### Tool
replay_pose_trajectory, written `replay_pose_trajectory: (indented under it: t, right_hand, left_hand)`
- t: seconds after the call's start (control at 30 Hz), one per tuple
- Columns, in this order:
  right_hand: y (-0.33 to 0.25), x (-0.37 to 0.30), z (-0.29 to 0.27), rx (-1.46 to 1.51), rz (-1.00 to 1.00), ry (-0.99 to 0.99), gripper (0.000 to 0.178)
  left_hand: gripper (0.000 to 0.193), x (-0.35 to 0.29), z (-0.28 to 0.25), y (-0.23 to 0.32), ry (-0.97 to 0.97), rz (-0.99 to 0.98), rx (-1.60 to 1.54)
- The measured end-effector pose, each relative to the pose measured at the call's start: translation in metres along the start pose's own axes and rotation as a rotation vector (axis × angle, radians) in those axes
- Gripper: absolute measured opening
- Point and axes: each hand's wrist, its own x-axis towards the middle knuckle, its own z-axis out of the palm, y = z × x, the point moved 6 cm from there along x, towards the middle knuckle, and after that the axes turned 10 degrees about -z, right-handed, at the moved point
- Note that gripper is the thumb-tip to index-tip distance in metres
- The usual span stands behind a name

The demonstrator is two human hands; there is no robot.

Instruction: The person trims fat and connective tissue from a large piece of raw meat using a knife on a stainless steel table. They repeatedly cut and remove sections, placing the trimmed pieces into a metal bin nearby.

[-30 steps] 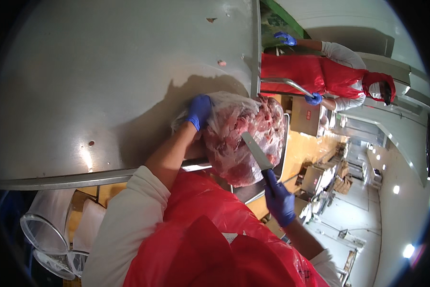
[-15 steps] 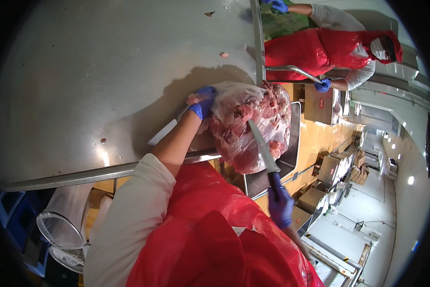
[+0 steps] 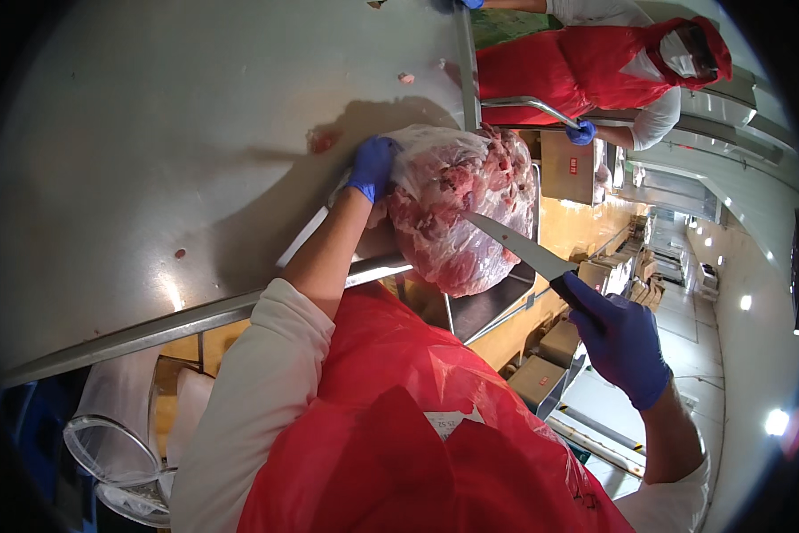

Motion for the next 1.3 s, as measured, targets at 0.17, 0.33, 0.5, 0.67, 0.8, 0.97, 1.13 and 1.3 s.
replay_pose_trajectory:
  t: [0.17, 0.33, 0.5, 0.67, 0.8, 0.97, 1.13, 1.3]
  right_hand:
    - [0.0, 0.019, -0.01, -0.029, -0.04, -0.087, 0.048]
    - [-0.025, 0.044, -0.029, -0.074, -0.094, -0.12, 0.047]
    - [-0.005, 0.038, 0.019, -0.045, -0.027, -0.19, 0.053]
    - [-0.005, 0.031, 0.039, -0.066, 0.004, -0.085, 0.054]
    - [0.014, 0.001, 0.119, -0.002, -0.035, 0.241, 0.06]
    - [0.014, -0.001, 0.19, 0.135, -0.01, 0.457, 0.063]
    - [0.014, 0.014, 0.258, 0.2, 0.058, 0.616, 0.067]
    - [0.021, -0.024, 0.225, 0.339, 0.141, 0.531, 0.06]
  left_hand:
    - [0.028, -0.006, 0.001, 0.012, 0.105, 0.101, 0.196]
    - [0.028, 0.019, 0.067, -0.017, -0.009, -0.21, -0.593]
    - [0.021, -0.002, 0.041, 0.014, 0.105, 0.019, 0.058]
    - [0.023, 0.023, 0.061, -0.012, 0.06, -0.036, -0.189]
    - [0.023, 0.012, 0.012, -0.003, -0.167, -0.164, -0.32]
    - [0.029, 0.014, -0.02, -0.02, -0.225, -0.14, -0.566]
    - [0.025, 0.006, -0.004, -0.04, -0.508, -0.352, -1.679]
    - [0.031, -0.022, -0.061, -0.069, -0.798, -0.396, -1.775]
